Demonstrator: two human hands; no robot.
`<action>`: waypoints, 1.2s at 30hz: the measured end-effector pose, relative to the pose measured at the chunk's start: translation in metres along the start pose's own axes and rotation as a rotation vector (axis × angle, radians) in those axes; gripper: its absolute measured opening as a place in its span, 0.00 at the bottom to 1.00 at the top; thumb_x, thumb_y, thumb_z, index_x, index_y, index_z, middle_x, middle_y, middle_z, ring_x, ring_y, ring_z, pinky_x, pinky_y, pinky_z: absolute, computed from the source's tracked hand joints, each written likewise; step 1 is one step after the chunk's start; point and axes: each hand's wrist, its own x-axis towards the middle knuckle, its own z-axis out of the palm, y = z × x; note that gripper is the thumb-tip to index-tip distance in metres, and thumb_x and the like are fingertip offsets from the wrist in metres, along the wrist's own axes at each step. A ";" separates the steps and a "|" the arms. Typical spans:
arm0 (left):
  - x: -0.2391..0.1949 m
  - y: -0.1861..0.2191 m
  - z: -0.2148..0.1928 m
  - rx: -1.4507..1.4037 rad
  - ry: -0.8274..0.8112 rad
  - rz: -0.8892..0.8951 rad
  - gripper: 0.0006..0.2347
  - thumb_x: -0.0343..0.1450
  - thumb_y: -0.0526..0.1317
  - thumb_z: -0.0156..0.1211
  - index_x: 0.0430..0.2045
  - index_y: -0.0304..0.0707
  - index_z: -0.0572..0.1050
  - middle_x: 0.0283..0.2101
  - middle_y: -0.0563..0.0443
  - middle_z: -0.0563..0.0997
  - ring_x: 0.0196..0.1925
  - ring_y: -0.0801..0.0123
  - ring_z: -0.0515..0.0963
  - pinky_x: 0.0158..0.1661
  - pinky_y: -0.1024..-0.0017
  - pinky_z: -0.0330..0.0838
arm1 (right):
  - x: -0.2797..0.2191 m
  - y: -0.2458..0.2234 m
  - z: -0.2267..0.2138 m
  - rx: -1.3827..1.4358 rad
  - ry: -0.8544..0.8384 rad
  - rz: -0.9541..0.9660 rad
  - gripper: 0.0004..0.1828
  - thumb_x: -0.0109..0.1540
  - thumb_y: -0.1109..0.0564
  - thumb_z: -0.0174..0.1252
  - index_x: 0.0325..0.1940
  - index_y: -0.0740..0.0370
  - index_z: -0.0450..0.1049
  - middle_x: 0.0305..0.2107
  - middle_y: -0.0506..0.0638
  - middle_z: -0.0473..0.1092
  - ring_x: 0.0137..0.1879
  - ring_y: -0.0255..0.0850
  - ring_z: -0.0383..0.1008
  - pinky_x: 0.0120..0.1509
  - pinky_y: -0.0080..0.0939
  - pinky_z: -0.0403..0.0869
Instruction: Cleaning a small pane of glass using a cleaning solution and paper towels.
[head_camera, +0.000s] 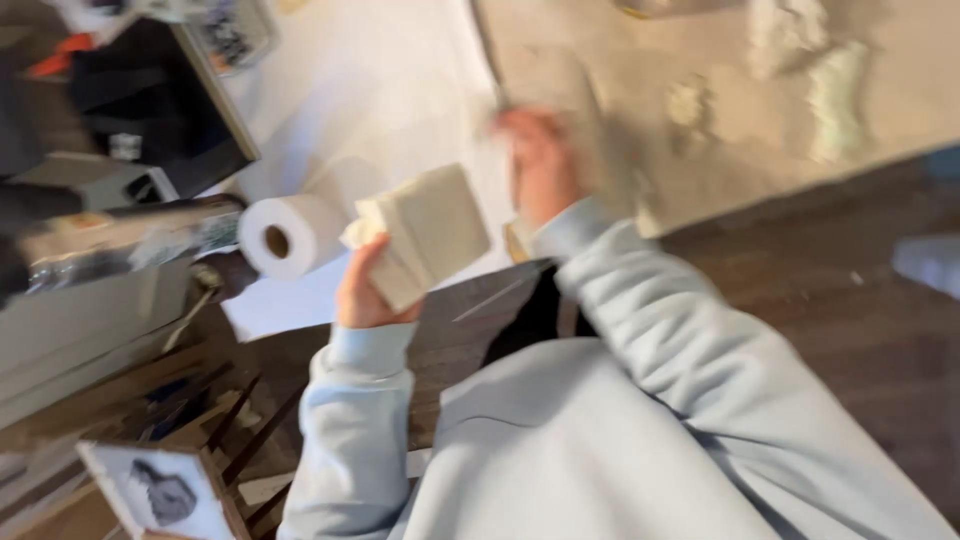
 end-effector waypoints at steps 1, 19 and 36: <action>-0.005 -0.001 0.000 -0.010 0.000 -0.011 0.18 0.71 0.38 0.64 0.56 0.34 0.79 0.58 0.33 0.84 0.53 0.40 0.86 0.52 0.41 0.84 | -0.021 -0.057 0.006 0.373 -0.229 0.540 0.22 0.65 0.53 0.52 0.59 0.58 0.82 0.54 0.56 0.78 0.61 0.49 0.79 0.46 0.39 0.73; -0.003 0.021 0.015 0.208 0.050 -0.019 0.20 0.72 0.42 0.60 0.60 0.40 0.73 0.58 0.41 0.81 0.54 0.52 0.83 0.52 0.52 0.80 | 0.017 -0.049 -0.279 -0.264 -0.119 0.167 0.12 0.62 0.57 0.69 0.50 0.54 0.86 0.43 0.48 0.82 0.49 0.40 0.82 0.58 0.40 0.78; -0.011 0.030 0.019 0.312 -0.191 -0.007 0.25 0.71 0.40 0.59 0.65 0.34 0.68 0.61 0.39 0.77 0.59 0.53 0.78 0.56 0.61 0.75 | 0.034 0.016 -0.199 -0.749 -0.054 -0.005 0.14 0.61 0.65 0.69 0.50 0.60 0.81 0.38 0.51 0.76 0.36 0.44 0.77 0.41 0.43 0.77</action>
